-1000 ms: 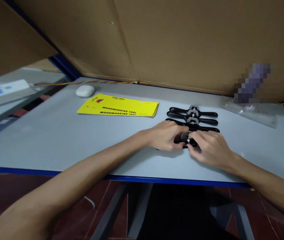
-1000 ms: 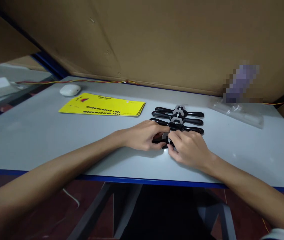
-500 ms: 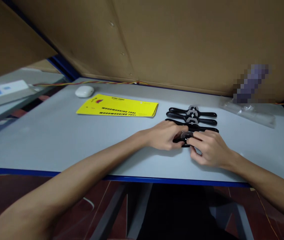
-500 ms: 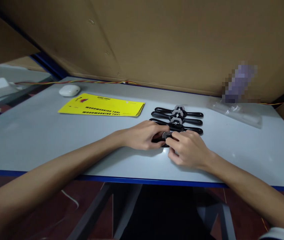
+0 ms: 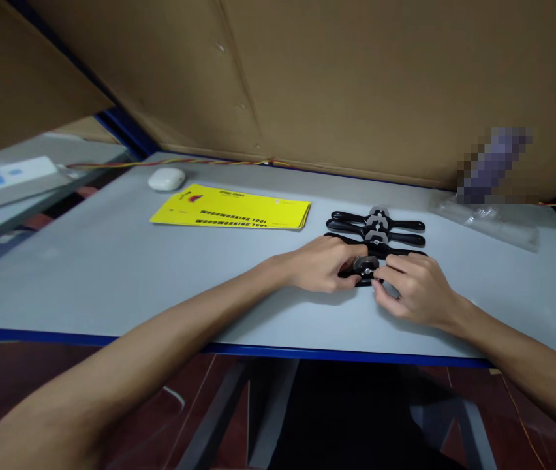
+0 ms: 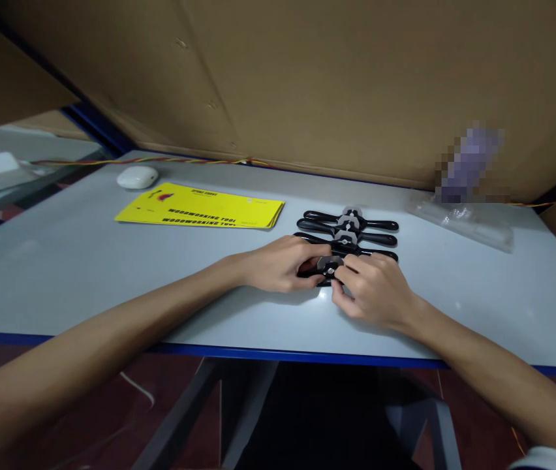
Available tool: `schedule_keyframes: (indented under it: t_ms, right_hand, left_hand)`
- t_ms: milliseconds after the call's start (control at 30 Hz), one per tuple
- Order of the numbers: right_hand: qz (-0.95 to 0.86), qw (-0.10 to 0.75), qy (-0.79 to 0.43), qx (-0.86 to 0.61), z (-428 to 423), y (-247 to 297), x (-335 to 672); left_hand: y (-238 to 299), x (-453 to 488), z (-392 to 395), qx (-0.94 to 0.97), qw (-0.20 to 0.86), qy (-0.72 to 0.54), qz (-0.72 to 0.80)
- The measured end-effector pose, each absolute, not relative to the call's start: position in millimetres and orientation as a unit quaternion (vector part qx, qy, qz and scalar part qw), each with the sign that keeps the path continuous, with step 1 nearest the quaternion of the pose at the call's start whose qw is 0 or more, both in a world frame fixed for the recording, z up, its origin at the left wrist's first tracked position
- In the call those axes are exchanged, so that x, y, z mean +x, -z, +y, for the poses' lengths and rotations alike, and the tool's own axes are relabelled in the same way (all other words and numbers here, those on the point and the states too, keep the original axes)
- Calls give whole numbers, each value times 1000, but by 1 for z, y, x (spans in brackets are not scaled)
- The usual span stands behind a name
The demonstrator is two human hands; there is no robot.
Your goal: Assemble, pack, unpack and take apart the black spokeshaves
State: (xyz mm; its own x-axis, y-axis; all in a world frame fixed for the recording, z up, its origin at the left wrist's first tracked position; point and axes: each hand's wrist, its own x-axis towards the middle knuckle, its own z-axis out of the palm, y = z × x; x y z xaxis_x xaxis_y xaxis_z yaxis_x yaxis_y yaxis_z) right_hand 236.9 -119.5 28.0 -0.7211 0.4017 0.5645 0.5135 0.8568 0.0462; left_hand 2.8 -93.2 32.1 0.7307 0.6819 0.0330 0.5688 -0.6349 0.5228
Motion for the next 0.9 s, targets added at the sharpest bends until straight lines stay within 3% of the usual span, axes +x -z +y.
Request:
schedule_keyframes:
  t_ms: [500,900]
  right_hand:
    - [-949,240,44,-202,-119,-23,238]
    - [-940,230,98,-234,-118,-29,240]
  left_hand:
    - [-35,3,-94,903,233,-110,345]
    - [-32,3,-93,901,238,-119,342]
